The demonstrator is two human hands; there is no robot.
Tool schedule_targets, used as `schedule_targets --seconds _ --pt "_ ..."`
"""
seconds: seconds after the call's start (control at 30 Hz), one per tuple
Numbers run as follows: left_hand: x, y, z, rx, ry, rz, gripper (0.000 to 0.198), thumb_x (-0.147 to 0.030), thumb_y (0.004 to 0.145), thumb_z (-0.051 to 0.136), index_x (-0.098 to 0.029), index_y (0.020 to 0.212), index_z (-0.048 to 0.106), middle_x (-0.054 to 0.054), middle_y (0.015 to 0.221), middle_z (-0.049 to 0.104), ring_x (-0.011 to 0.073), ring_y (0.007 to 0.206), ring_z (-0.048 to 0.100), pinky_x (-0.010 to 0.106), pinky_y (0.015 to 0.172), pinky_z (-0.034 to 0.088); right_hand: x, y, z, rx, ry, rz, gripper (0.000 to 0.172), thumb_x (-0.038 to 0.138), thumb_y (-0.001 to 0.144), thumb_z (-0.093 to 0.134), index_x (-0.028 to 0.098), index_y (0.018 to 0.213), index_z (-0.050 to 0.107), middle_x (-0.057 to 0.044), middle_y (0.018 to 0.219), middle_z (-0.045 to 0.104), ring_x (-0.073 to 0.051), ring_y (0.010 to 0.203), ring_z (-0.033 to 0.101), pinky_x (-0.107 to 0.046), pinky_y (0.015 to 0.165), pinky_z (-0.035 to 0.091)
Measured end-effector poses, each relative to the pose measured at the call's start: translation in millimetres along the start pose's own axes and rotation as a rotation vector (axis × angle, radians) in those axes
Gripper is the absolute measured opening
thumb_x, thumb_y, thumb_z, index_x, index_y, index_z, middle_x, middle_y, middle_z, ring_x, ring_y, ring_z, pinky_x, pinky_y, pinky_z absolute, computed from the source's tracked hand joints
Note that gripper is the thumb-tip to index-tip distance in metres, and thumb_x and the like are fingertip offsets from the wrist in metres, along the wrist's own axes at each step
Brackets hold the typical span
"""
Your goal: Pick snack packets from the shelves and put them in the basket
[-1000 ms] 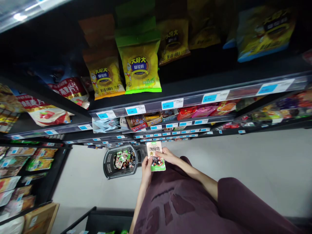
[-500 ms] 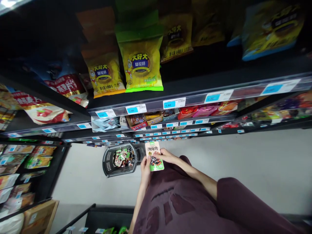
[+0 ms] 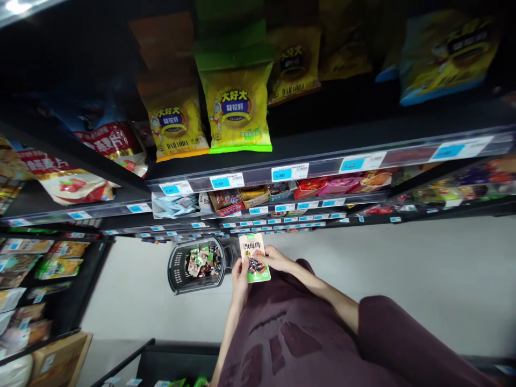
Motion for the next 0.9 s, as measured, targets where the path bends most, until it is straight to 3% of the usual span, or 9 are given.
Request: schedule_targets --seconds 0.5,0.9 --pt "5 -3 -3.2 0.014 0.042 -0.004 0.032 -0.046 0.078 0.071 -0.017 0.09 0.066 0.004 0.089 0.072 0.0168 0.077 0.065 0.027 0.072 0.05 -14 0 -5 -0.023 -0.081 -0.008 0.049 0.059 0.08 0.062 0.011 0.074 0.065 -0.001 0.064 0.061 -0.012 0.055 0.053 -0.024 0.056 0.044" --pt "10 -2 0.4 -0.015 -0.016 -0.029 0.041 -0.048 0.073 0.075 -0.015 0.097 0.068 0.006 0.089 0.073 0.0176 0.075 0.067 0.028 0.071 0.05 -19 1 -1 0.014 0.063 0.045 0.047 0.056 0.076 0.068 0.01 0.084 0.07 -0.004 0.074 0.069 -0.013 0.063 0.06 -0.025 0.063 0.047"
Point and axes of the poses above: each hand's wrist, its own y-axis towards the middle knuckle, its own z-axis out of the palm, x = y × z, the point moved 6 cm from there along y, towards the middle knuckle
